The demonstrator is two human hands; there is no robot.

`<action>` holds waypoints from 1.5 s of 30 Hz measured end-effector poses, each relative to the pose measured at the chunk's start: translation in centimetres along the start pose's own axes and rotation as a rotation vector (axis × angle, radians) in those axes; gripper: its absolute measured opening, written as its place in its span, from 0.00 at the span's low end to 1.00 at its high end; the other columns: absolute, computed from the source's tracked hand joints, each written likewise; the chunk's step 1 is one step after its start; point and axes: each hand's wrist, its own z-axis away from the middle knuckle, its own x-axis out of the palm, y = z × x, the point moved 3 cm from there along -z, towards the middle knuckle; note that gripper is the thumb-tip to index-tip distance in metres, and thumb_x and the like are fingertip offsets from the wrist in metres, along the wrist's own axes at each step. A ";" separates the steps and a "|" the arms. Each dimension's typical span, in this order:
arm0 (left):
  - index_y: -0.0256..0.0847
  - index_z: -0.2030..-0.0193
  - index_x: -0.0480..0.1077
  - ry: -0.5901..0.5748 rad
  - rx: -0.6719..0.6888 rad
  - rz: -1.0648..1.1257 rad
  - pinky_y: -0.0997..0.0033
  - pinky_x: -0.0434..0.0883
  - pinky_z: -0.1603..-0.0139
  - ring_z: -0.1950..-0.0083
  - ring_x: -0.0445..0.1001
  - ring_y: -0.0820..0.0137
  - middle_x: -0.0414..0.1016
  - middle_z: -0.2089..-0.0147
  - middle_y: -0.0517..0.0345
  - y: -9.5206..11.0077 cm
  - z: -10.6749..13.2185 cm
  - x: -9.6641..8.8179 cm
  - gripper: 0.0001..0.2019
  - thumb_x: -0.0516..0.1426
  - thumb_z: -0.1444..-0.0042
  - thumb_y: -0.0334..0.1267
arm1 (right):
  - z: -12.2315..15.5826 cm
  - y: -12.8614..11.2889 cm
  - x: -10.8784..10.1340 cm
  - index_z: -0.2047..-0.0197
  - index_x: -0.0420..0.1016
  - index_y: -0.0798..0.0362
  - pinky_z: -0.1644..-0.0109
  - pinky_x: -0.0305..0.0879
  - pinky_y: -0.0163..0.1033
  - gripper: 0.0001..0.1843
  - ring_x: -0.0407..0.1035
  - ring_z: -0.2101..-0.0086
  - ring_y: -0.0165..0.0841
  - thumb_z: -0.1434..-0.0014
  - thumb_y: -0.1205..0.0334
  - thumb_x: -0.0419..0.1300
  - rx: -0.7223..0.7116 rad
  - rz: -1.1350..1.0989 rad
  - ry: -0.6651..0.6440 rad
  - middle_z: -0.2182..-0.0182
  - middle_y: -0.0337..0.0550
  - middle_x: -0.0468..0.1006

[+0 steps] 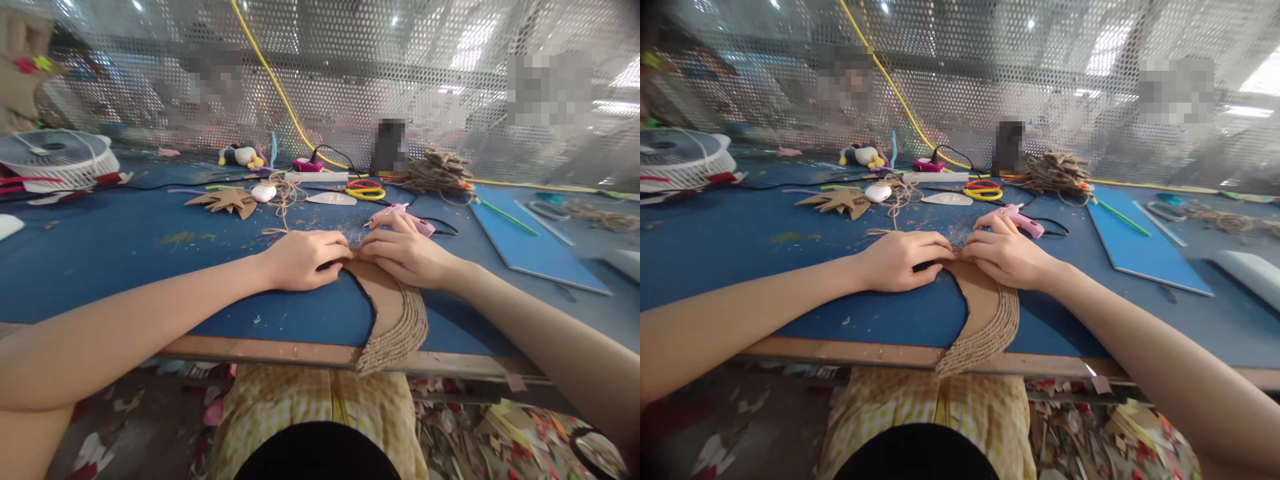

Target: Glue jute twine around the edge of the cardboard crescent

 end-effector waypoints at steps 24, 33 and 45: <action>0.44 0.43 0.72 -0.081 -0.088 -0.006 0.68 0.76 0.55 0.47 0.78 0.63 0.74 0.41 0.53 0.3 0.0 -0.1 0.15 0.53 0.33 0.41 | 1.7 3.3 -2.9 0.64 0.80 0.44 0.47 0.64 0.54 0.08 0.69 0.56 0.43 0.37 0.52 0.62 0.339 0.078 0.413 0.64 0.45 0.78; 0.43 0.46 0.74 -0.011 -0.066 0.042 0.63 0.76 0.47 0.46 0.78 0.64 0.78 0.45 0.53 0.2 0.1 0.0 0.14 0.52 0.33 0.40 | 3.1 5.9 -2.3 0.60 0.82 0.47 0.42 0.56 0.55 0.13 0.61 0.49 0.45 0.32 0.57 0.55 0.159 0.135 -0.022 0.57 0.47 0.80; 0.41 0.42 0.66 -0.048 -0.153 0.043 0.63 0.75 0.50 0.47 0.78 0.61 0.79 0.48 0.52 0.2 0.0 -0.2 0.16 0.53 0.35 0.41 | 2.6 5.3 -1.2 0.64 0.77 0.50 0.40 0.57 0.55 0.11 0.61 0.46 0.47 0.35 0.59 0.54 0.228 0.192 -0.063 0.60 0.48 0.79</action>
